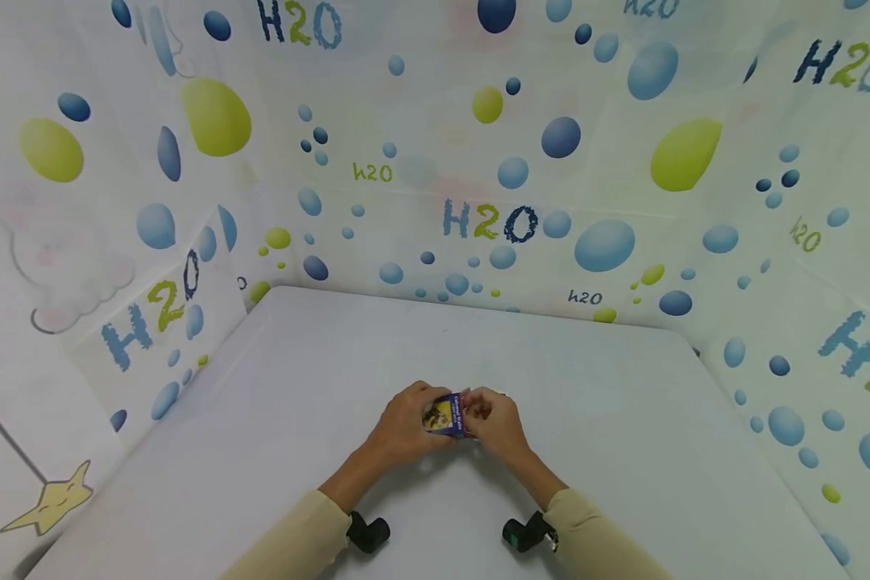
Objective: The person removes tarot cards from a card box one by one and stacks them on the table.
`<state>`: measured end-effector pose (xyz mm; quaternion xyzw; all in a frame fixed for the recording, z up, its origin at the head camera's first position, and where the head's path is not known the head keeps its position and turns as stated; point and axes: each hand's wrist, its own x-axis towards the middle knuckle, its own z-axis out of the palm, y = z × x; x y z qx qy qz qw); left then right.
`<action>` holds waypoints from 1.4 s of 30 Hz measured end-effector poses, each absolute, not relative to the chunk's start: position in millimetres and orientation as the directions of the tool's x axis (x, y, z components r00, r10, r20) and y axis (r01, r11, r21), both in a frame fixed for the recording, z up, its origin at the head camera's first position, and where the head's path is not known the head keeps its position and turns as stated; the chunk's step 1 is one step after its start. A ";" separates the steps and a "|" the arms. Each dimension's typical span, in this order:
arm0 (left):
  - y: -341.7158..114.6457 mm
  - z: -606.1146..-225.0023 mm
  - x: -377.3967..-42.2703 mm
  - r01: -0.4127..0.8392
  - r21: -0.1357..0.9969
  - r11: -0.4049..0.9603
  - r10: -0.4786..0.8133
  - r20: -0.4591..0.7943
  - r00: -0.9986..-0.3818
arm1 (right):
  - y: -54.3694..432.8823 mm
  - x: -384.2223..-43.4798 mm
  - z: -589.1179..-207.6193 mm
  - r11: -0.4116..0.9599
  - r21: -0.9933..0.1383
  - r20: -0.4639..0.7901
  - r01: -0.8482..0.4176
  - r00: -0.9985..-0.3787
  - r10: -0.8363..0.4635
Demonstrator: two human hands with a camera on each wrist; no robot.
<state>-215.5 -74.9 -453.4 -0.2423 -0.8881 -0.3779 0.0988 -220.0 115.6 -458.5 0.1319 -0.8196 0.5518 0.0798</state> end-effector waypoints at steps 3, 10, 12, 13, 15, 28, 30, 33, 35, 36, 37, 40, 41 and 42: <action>-74.8 -453.0 -215.7 0.513 0.616 0.598 0.358 0.368 -0.858 | 119.1 -230.8 -474.7 0.339 -0.889 0.283 -0.309 -0.951 -0.125; -75.3 -456.0 -217.0 0.530 0.590 0.609 0.364 0.386 -0.847 | 118.5 -229.6 -471.3 0.339 -0.900 0.244 -0.273 -0.962 -0.126; -75.7 -457.2 -217.6 0.533 0.585 0.612 0.365 0.389 -0.846 | 118.3 -229.4 -471.0 0.335 -0.903 0.238 -0.269 -0.962 -0.131; -75.8 -457.6 -217.8 0.535 0.585 0.610 0.366 0.391 -0.844 | 118.3 -229.0 -470.6 0.328 -0.907 0.232 -0.263 -0.964 -0.132; -76.0 -458.2 -217.9 0.538 0.586 0.606 0.365 0.396 -0.842 | 118.2 -228.5 -470.3 0.315 -0.915 0.221 -0.252 -0.967 -0.129; -76.4 -457.5 -219.3 0.535 0.603 0.592 0.358 0.398 -0.845 | 118.8 -229.3 -469.4 0.247 -0.944 0.193 -0.219 -0.973 -0.128; -77.7 -457.2 -219.0 0.532 0.610 0.587 0.351 0.400 -0.846 | 119.0 -229.1 -468.2 0.236 -0.948 0.185 -0.213 -0.974 -0.134; -79.7 -457.4 -218.5 0.527 0.620 0.581 0.338 0.405 -0.850 | 118.7 -224.1 -460.6 0.228 -0.950 0.181 -0.212 -0.972 -0.152; -80.9 -458.0 -218.6 0.526 0.623 0.579 0.333 0.408 -0.850 | 118.3 -218.7 -452.5 0.233 -0.948 0.182 -0.217 -0.969 -0.164; -81.3 -458.4 -218.8 0.525 0.624 0.579 0.331 0.408 -0.851 | 118.1 -215.8 -447.9 0.238 -0.945 0.185 -0.222 -0.968 -0.169; -81.7 -458.8 -219.0 0.524 0.625 0.578 0.330 0.408 -0.851 | 117.9 -212.8 -443.5 0.244 -0.943 0.189 -0.228 -0.967 -0.172; -82.6 -460.0 -219.9 0.520 0.630 0.577 0.327 0.404 -0.854 | 117.3 -206.8 -435.5 0.254 -0.936 0.207 -0.245 -0.964 -0.167; -82.8 -460.5 -220.3 0.517 0.633 0.576 0.327 0.402 -0.855 | 117.2 -205.6 -433.9 0.263 -0.932 0.212 -0.250 -0.964 -0.162; -83.1 -460.7 -220.5 0.515 0.635 0.576 0.326 0.400 -0.857 | 117.1 -204.9 -433.0 0.268 -0.930 0.216 -0.252 -0.964 -0.156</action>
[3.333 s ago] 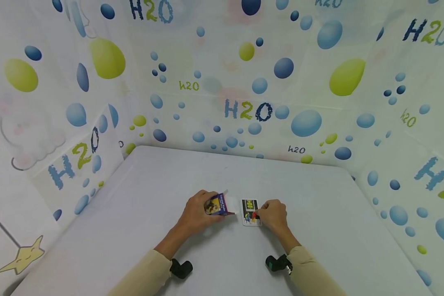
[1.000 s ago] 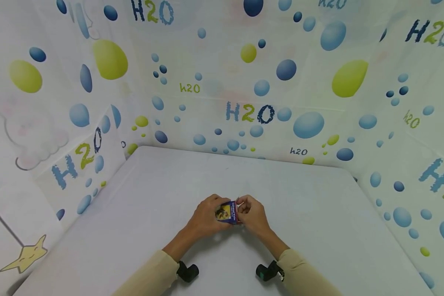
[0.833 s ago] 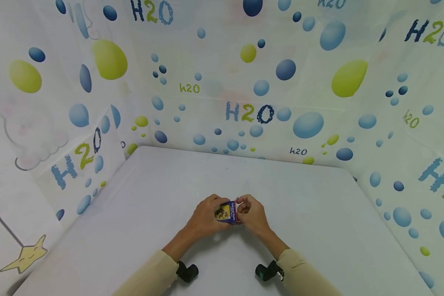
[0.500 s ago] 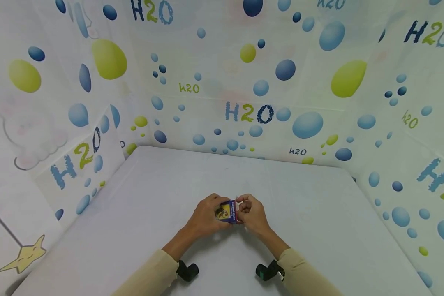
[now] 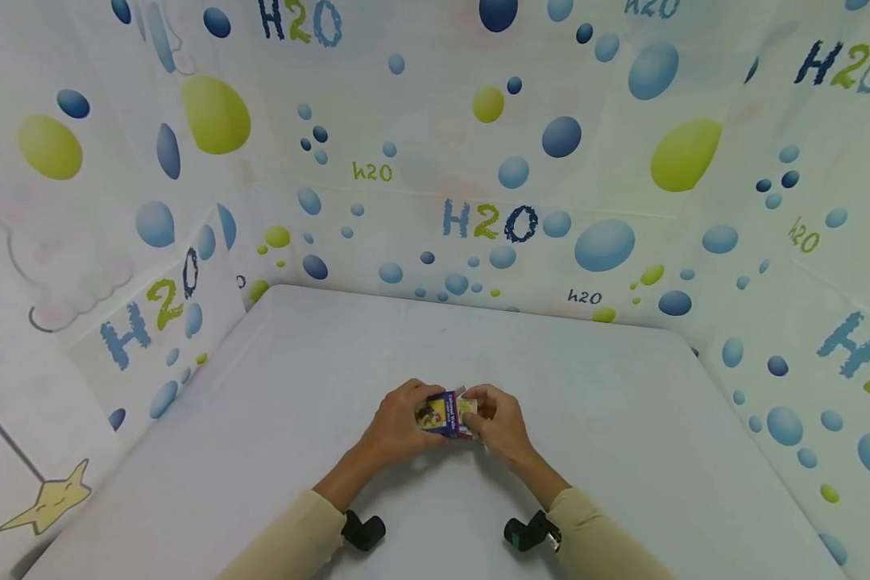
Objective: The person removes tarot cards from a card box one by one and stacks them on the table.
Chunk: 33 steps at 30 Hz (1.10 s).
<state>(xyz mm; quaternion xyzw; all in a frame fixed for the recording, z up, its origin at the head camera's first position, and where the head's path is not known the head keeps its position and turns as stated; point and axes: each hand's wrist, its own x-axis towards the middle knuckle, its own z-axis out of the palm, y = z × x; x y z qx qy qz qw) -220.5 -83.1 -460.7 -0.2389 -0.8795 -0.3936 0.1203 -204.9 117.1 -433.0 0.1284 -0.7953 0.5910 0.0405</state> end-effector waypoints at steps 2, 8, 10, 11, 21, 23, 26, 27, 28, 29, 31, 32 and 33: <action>-83.1 -461.3 -220.5 0.510 0.638 0.577 0.326 0.393 -0.860 | 117.4 -204.7 -433.3 0.274 -0.928 0.222 -0.253 -0.965 -0.139; -83.1 -461.4 -220.3 0.497 0.634 0.593 0.338 0.365 -0.867 | 121.4 -216.2 -451.0 0.276 -0.931 0.225 -0.239 -0.971 -0.082; -83.1 -461.2 -220.1 0.492 0.633 0.597 0.341 0.356 -0.870 | 123.8 -221.9 -460.4 0.276 -0.930 0.235 -0.244 -0.970 -0.064; -83.0 -461.0 -219.8 0.489 0.634 0.599 0.341 0.350 -0.872 | 125.2 -224.8 -465.0 0.278 -0.929 0.240 -0.246 -0.969 -0.055; -84.4 -460.7 -216.8 0.472 0.637 0.609 0.340 0.329 -0.881 | 131.6 -221.1 -461.1 0.259 -0.931 0.257 -0.259 -0.965 -0.043; -84.6 -460.3 -216.4 0.471 0.638 0.609 0.337 0.329 -0.882 | 130.3 -215.1 -451.5 0.266 -0.929 0.256 -0.257 -0.966 -0.039; -84.8 -459.8 -216.1 0.466 0.641 0.610 0.334 0.324 -0.885 | 129.8 -209.3 -442.2 0.279 -0.924 0.262 -0.260 -0.965 -0.033; -84.9 -459.5 -216.1 0.464 0.642 0.611 0.332 0.324 -0.886 | 130.4 -209.3 -442.4 0.283 -0.922 0.266 -0.263 -0.964 -0.030; -85.1 -459.4 -215.9 0.462 0.642 0.611 0.331 0.323 -0.887 | 131.0 -209.3 -442.6 0.285 -0.921 0.269 -0.266 -0.963 -0.028; -85.2 -459.5 -216.1 0.459 0.642 0.614 0.329 0.321 -0.888 | 131.7 -209.2 -442.6 0.280 -0.923 0.269 -0.265 -0.963 -0.023; -85.4 -459.3 -216.1 0.458 0.642 0.615 0.327 0.321 -0.889 | 132.8 -208.5 -441.4 0.265 -0.929 0.263 -0.258 -0.965 -0.017; -85.5 -459.3 -216.3 0.458 0.641 0.615 0.326 0.321 -0.889 | 133.2 -208.2 -440.8 0.255 -0.934 0.255 -0.250 -0.967 -0.013; -85.7 -459.0 -216.3 0.459 0.641 0.616 0.326 0.323 -0.888 | 133.7 -208.1 -440.4 0.246 -0.938 0.249 -0.243 -0.969 -0.009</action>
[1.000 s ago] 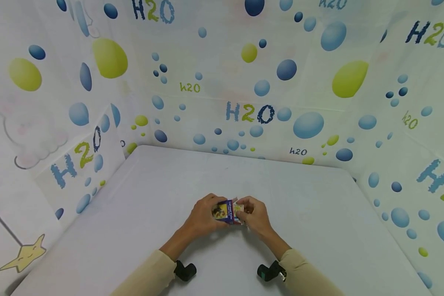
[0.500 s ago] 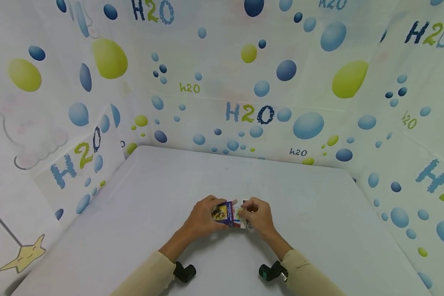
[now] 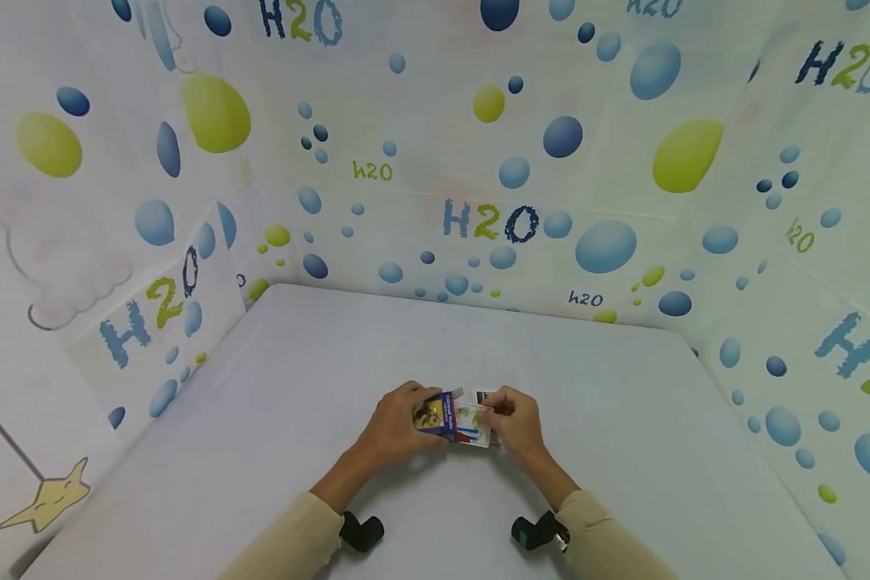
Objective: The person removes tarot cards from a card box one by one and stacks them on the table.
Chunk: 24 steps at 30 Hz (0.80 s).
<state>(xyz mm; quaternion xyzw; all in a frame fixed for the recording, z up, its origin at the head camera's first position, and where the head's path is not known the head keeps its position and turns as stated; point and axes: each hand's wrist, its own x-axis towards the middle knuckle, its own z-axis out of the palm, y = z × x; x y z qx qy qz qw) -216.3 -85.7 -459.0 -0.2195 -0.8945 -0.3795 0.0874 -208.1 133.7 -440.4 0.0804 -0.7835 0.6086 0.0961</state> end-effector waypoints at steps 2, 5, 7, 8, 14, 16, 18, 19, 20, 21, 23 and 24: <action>-85.9 -458.7 -216.8 0.456 0.641 0.617 0.324 0.320 -0.890 | 135.1 -208.1 -439.6 0.228 -0.948 0.229 -0.224 -0.973 -0.001; -86.9 -457.5 -217.0 0.449 0.646 0.617 0.316 0.318 -0.894 | 136.9 -209.0 -440.2 0.218 -0.954 0.215 -0.208 -0.977 0.007; -87.7 -456.9 -217.4 0.442 0.652 0.616 0.308 0.317 -0.897 | 138.6 -211.6 -444.0 0.213 -0.955 0.213 -0.205 -0.977 0.019; -87.9 -456.7 -217.7 0.442 0.653 0.616 0.306 0.319 -0.897 | 139.9 -213.9 -447.8 0.208 -0.957 0.214 -0.204 -0.976 0.027; -88.6 -457.3 -219.5 0.447 0.648 0.617 0.301 0.331 -0.894 | 146.8 -227.7 -473.2 0.156 -0.969 0.208 -0.194 -0.975 0.078; -88.5 -457.8 -220.0 0.449 0.647 0.616 0.298 0.336 -0.893 | 147.9 -228.6 -476.1 0.130 -0.972 0.207 -0.196 -0.975 0.080; -88.2 -457.6 -220.2 0.449 0.649 0.615 0.295 0.338 -0.893 | 148.6 -228.6 -477.1 0.105 -0.974 0.209 -0.200 -0.975 0.077; -88.1 -457.4 -220.3 0.449 0.651 0.612 0.294 0.340 -0.893 | 149.1 -228.4 -477.3 0.093 -0.975 0.208 -0.201 -0.975 0.075; -88.0 -457.4 -220.5 0.449 0.653 0.610 0.293 0.341 -0.893 | 149.5 -228.1 -477.5 0.077 -0.976 0.211 -0.206 -0.975 0.072; -88.0 -457.1 -220.6 0.451 0.656 0.605 0.291 0.345 -0.892 | 150.0 -227.7 -477.7 0.065 -0.976 0.212 -0.207 -0.975 0.068; -88.0 -456.2 -220.4 0.450 0.664 0.596 0.283 0.351 -0.893 | 150.8 -227.1 -477.9 0.046 -0.976 0.214 -0.212 -0.975 0.062; -88.1 -455.6 -220.1 0.449 0.667 0.594 0.279 0.353 -0.893 | 151.1 -226.8 -478.0 0.041 -0.976 0.215 -0.213 -0.975 0.058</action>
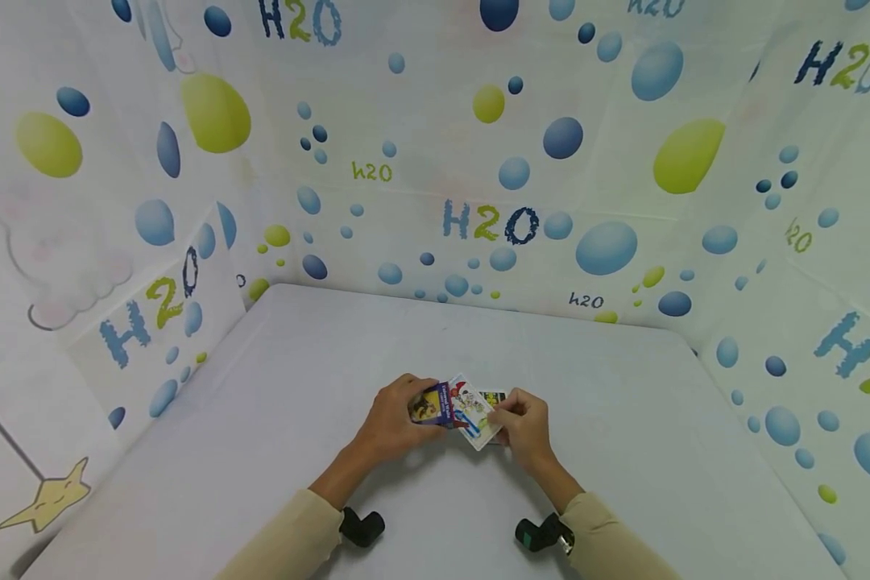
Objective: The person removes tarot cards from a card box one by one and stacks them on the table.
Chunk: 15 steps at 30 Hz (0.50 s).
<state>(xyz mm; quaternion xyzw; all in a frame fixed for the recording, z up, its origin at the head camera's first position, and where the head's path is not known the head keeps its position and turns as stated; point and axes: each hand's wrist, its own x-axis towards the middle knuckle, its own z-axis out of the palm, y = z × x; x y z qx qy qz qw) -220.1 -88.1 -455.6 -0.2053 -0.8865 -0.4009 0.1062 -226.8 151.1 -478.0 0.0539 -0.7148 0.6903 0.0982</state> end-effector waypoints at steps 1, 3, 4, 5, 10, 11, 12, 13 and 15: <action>-88.0 -455.1 -219.9 0.449 0.669 0.592 0.275 0.356 -0.893 | 151.3 -226.4 -478.2 0.036 -0.976 0.217 -0.215 -0.975 0.054; -87.8 -454.1 -219.7 0.448 0.675 0.586 0.271 0.358 -0.894 | 151.4 -225.8 -478.4 0.036 -0.976 0.218 -0.216 -0.975 0.048; -87.7 -453.8 -219.7 0.447 0.676 0.585 0.272 0.356 -0.894 | 151.4 -225.5 -478.4 0.040 -0.976 0.216 -0.214 -0.975 0.049; -87.6 -453.5 -219.7 0.448 0.677 0.584 0.275 0.355 -0.894 | 151.3 -225.0 -478.1 0.039 -0.977 0.211 -0.209 -0.976 0.048; -86.4 -453.6 -219.7 0.456 0.680 0.574 0.285 0.357 -0.890 | 149.9 -224.5 -478.0 0.015 -0.983 0.184 -0.184 -0.982 0.040; -86.1 -453.8 -219.7 0.457 0.678 0.576 0.286 0.357 -0.890 | 149.4 -224.1 -477.7 0.007 -0.984 0.178 -0.178 -0.983 0.036; -85.8 -454.1 -219.8 0.457 0.677 0.577 0.286 0.357 -0.889 | 149.0 -224.2 -477.9 0.005 -0.985 0.173 -0.173 -0.984 0.033; -85.5 -454.3 -220.0 0.458 0.676 0.577 0.287 0.357 -0.889 | 148.5 -224.0 -477.8 0.008 -0.986 0.169 -0.169 -0.985 0.032; -84.8 -454.8 -220.5 0.456 0.676 0.580 0.290 0.352 -0.890 | 147.7 -223.8 -478.1 0.021 -0.986 0.164 -0.164 -0.986 0.033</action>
